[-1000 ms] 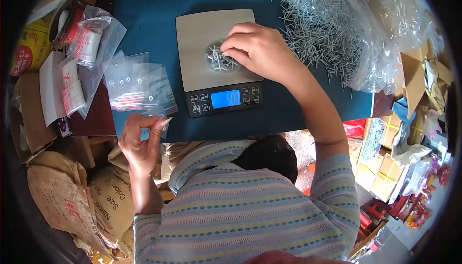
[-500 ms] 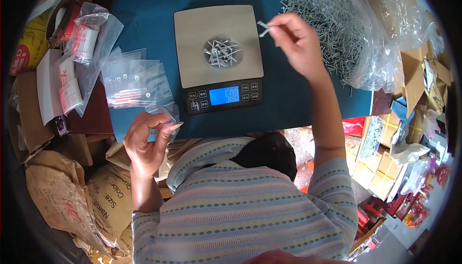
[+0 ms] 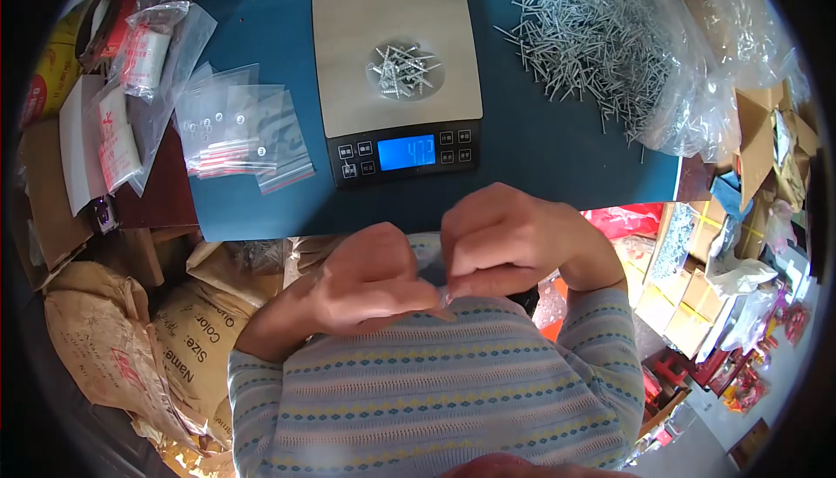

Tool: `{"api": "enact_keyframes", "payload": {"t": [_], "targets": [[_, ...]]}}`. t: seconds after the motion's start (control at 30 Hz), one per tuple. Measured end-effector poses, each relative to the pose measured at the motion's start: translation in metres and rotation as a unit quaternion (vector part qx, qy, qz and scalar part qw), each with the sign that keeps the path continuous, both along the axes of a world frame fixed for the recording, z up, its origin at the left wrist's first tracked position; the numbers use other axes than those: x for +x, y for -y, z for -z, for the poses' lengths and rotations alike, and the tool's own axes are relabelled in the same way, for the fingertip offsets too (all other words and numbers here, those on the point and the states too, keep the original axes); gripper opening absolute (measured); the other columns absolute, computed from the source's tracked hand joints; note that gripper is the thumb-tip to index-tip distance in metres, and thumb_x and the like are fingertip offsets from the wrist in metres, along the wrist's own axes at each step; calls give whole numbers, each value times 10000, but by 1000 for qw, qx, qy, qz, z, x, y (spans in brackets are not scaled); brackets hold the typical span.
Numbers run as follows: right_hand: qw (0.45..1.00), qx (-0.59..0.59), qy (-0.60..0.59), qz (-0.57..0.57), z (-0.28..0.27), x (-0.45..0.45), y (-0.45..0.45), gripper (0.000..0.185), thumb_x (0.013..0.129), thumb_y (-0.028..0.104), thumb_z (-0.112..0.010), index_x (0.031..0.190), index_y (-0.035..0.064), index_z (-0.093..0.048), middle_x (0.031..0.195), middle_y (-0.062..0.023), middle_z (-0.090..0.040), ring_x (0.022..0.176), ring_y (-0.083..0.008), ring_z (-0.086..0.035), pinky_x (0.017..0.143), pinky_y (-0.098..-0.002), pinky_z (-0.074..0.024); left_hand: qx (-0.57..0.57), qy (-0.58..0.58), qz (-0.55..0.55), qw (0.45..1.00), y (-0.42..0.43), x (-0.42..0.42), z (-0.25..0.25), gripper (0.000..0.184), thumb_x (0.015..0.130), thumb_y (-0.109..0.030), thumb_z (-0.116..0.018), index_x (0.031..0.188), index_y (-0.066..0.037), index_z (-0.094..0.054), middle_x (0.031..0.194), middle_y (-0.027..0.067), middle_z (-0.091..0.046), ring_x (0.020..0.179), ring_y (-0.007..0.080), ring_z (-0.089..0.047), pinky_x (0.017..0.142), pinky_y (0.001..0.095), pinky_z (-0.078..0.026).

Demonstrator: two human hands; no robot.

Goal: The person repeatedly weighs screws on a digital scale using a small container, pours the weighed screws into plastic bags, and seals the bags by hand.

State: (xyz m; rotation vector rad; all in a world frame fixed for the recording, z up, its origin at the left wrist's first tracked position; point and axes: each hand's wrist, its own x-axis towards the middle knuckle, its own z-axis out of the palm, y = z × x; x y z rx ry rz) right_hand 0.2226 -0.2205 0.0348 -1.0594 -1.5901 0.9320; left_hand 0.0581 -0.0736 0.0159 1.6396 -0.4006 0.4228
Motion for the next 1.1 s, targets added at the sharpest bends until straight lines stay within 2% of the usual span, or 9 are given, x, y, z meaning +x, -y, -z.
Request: {"api": "enact_keyframes", "payload": {"t": [0.2, 0.37, 0.57, 0.6, 0.7, 0.73, 0.87, 0.97, 1.1], "targets": [[999, -23, 23, 29, 8, 9, 3, 132, 844, 146, -686, 786, 42, -631, 659, -66, -535, 615, -263, -562, 515, -343, -432, 29, -26, -56, 998, -3, -5, -7, 249, 623, -58, -821, 769, -65, -619, 794, 41, -570, 768, 265, -590, 688, 372, -427], [957, -55, 145, 244, 13, 31, -14, 111, 824, 133, -712, 904, 78, -658, 712, -50, -568, 676, -220, -606, 590, -309, -473, 137, -18, -26, 990, -21, -9, -3, 225, 640, -57, -807, 726, -65, -599, 1099, 111, -602, 1117, 377, -586, 892, 466, -425], [890, -8, 311, 334, 41, 46, -32, 270, 729, 107, -786, 970, 111, -665, 838, -67, -584, 720, -206, -596, 614, -313, -497, 167, -134, -14, 977, -17, -11, -10, 188, 672, -24, -761, 758, -52, -596, 1304, 184, -512, 1314, 454, -418, 1092, 572, -265], [888, 17, 327, 323, 45, 45, -35, 293, 710, 97, -802, 971, 108, -669, 861, -74, -589, 739, -212, -591, 630, -313, -495, 125, -114, -30, 985, -15, -7, -6, 211, 667, 43, -737, 795, -44, -595, 1127, 161, -600, 1130, 400, -578, 977, 545, -399], [879, 53, 309, 358, 44, 41, -46, 401, 659, 161, -842, 1007, 116, -648, 1013, -86, -594, 912, -272, -587, 753, -352, -488, 111, -86, -83, 987, -16, -13, 6, 241, 663, 91, -713, 825, -32, -584, 878, 112, -628, 818, 317, -636, 791, 483, -485], [863, 21, 329, 383, 43, 41, -48, 562, 629, 264, -862, 1106, 126, -599, 1172, -94, -571, 1092, -306, -541, 945, -432, -406, 115, -34, -130, 984, -16, -6, 5, 254, 673, 119, -688, 847, -26, -573, 719, 72, -590, 621, 246, -563, 646, 385, -478], [851, -19, 355, 386, 61, 45, -56, 709, 625, 372, -858, 1197, 125, -520, 1277, -92, -545, 1237, -320, -485, 1058, -521, -237, 135, -78, -171, 973, -21, -7, 2, 229, 691, 115, -688, 850, -14, -586, 770, 95, -607, 671, 249, -594, 638, 343, -483], [883, -36, 324, 337, 64, 52, -54, 754, 647, 336, -858, 1253, 117, -465, 1280, -103, -544, 1193, -328, -514, 1053, -480, -274, 156, -103, -216, 958, -25, -3, 1, 191, 730, 87, -696, 866, -8, -602, 844, 115, -623, 718, 265, -611, 638, 341, -494], [959, -62, -110, 255, 40, 44, -51, 584, 695, 201, -822, 1172, 62, -515, 1193, -97, -542, 1094, -267, -560, 961, -344, -412, 152, -159, -225, 949, -29, 2, 4, 166, 768, 93, -679, 897, -3, -635, 966, 138, -608, 803, 229, -626, 678, 298, -506]]}}
